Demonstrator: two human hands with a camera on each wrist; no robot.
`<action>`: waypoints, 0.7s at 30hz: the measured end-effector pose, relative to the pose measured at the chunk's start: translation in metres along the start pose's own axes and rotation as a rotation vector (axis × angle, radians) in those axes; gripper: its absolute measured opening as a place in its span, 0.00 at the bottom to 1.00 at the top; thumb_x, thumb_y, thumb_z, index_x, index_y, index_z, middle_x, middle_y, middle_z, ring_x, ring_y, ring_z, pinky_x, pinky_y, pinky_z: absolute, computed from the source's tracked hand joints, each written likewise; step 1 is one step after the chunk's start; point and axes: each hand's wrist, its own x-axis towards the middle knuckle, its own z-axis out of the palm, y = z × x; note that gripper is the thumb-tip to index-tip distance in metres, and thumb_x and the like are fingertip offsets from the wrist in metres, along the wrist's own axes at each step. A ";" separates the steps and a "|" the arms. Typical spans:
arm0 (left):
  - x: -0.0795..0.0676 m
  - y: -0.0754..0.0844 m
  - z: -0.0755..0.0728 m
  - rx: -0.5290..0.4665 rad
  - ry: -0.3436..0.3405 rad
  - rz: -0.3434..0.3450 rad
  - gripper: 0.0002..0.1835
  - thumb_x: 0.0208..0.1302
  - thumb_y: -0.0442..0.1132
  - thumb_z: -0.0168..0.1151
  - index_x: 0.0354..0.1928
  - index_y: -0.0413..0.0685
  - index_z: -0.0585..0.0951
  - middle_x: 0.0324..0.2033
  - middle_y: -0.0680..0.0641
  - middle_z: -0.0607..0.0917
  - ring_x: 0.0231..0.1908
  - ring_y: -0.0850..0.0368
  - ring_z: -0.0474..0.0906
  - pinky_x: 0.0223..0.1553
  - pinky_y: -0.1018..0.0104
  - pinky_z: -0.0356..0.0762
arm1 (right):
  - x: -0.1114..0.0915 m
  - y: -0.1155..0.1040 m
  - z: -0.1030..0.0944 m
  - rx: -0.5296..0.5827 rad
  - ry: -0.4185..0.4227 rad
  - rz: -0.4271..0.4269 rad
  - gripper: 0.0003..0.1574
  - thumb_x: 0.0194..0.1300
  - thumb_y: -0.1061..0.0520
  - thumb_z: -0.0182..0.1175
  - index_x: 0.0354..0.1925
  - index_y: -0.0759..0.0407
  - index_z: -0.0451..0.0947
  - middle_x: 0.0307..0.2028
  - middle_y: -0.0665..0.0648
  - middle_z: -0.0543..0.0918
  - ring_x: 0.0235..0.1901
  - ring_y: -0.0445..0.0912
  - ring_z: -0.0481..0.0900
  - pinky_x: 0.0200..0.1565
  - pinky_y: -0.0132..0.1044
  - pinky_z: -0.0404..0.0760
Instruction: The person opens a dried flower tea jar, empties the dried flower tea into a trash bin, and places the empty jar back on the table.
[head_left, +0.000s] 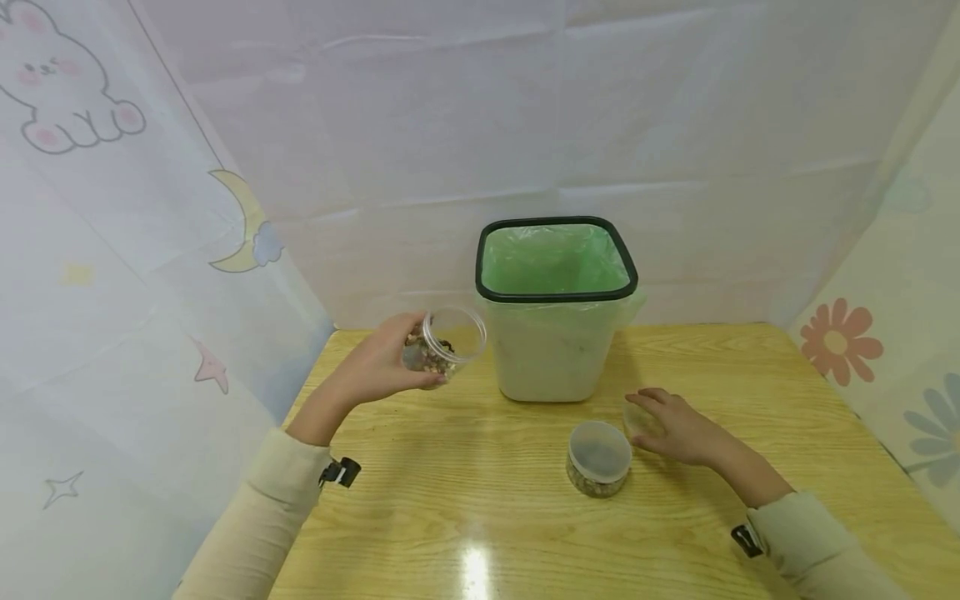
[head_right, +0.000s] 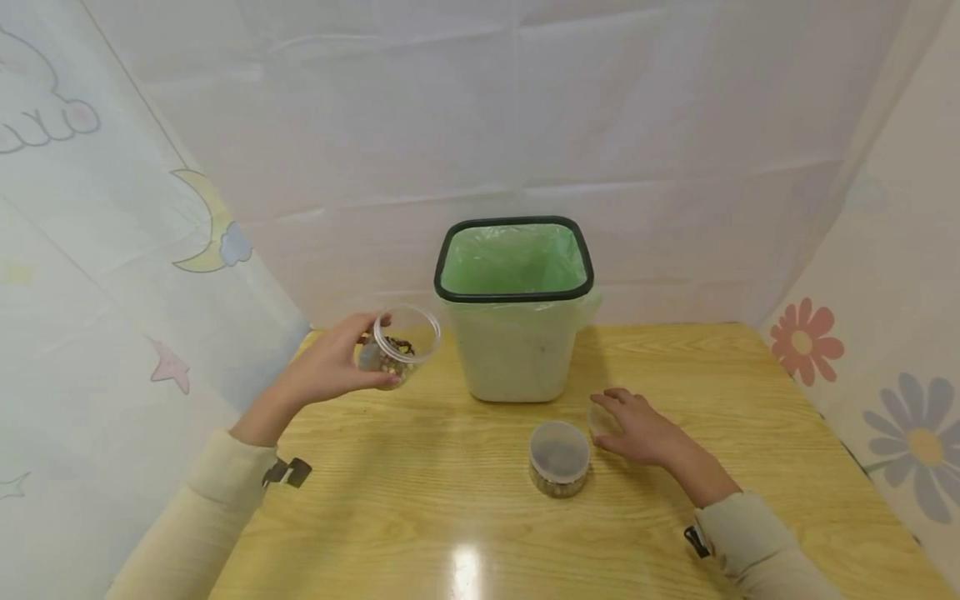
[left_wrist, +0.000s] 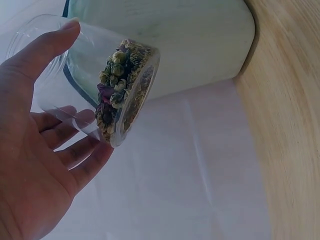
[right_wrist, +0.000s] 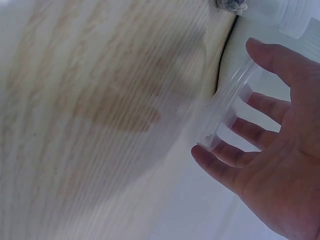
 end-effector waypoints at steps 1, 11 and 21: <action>0.001 0.000 -0.001 0.004 0.004 0.003 0.44 0.52 0.54 0.80 0.69 0.53 0.71 0.58 0.50 0.78 0.59 0.50 0.74 0.59 0.45 0.76 | 0.000 0.000 0.000 -0.002 -0.001 -0.001 0.44 0.66 0.49 0.69 0.71 0.68 0.66 0.66 0.76 0.66 0.62 0.76 0.65 0.55 0.71 0.72; 0.009 0.001 -0.011 0.072 0.038 0.084 0.43 0.51 0.54 0.79 0.68 0.51 0.72 0.57 0.51 0.79 0.58 0.52 0.74 0.59 0.48 0.75 | 0.002 0.001 0.004 0.004 -0.026 0.008 0.44 0.65 0.49 0.70 0.70 0.68 0.67 0.65 0.77 0.67 0.61 0.78 0.65 0.54 0.71 0.72; 0.021 0.007 -0.022 0.116 0.030 0.129 0.38 0.51 0.53 0.79 0.63 0.48 0.75 0.52 0.49 0.81 0.55 0.50 0.76 0.58 0.48 0.76 | 0.003 0.002 0.007 0.003 -0.035 0.010 0.43 0.65 0.50 0.70 0.70 0.68 0.67 0.65 0.77 0.66 0.61 0.78 0.65 0.53 0.71 0.73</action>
